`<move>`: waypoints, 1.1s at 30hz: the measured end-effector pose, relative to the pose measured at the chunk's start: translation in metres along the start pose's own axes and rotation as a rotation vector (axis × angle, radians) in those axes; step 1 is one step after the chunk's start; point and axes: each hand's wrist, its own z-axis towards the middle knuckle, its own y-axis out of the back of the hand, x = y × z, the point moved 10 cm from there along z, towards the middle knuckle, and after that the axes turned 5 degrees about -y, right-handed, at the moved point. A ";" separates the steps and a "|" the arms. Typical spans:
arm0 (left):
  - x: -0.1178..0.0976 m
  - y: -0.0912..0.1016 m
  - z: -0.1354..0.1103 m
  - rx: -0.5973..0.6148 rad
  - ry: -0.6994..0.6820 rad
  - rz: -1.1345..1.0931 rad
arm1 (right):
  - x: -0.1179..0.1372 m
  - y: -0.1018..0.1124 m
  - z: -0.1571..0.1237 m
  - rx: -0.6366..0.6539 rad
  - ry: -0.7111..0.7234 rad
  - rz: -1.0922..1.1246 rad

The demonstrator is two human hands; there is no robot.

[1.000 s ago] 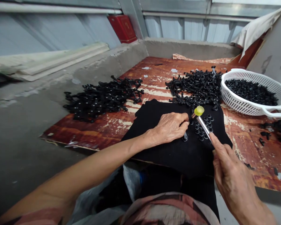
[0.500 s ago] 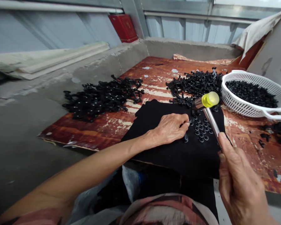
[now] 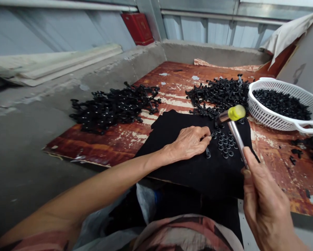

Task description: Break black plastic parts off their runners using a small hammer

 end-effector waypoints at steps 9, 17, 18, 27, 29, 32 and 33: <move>0.002 -0.001 0.000 -0.008 0.027 0.007 | 0.000 -0.002 0.000 0.011 0.020 0.015; 0.002 -0.002 0.001 -0.034 0.019 0.022 | -0.015 -0.016 -0.005 0.116 -0.034 -0.033; 0.002 -0.002 0.000 -0.038 0.014 0.023 | -0.014 -0.017 -0.005 0.142 -0.028 -0.038; 0.001 -0.001 -0.001 -0.027 -0.004 0.017 | -0.015 -0.020 -0.001 0.151 -0.095 0.079; 0.005 0.005 -0.002 -0.015 -0.019 -0.117 | -0.026 -0.022 -0.006 0.133 -0.256 0.295; 0.012 0.020 -0.010 0.013 -0.064 -0.559 | -0.048 -0.025 -0.024 0.015 -0.569 0.705; 0.013 0.026 -0.015 0.034 -0.088 -0.720 | -0.055 -0.029 -0.031 -0.020 -0.663 0.825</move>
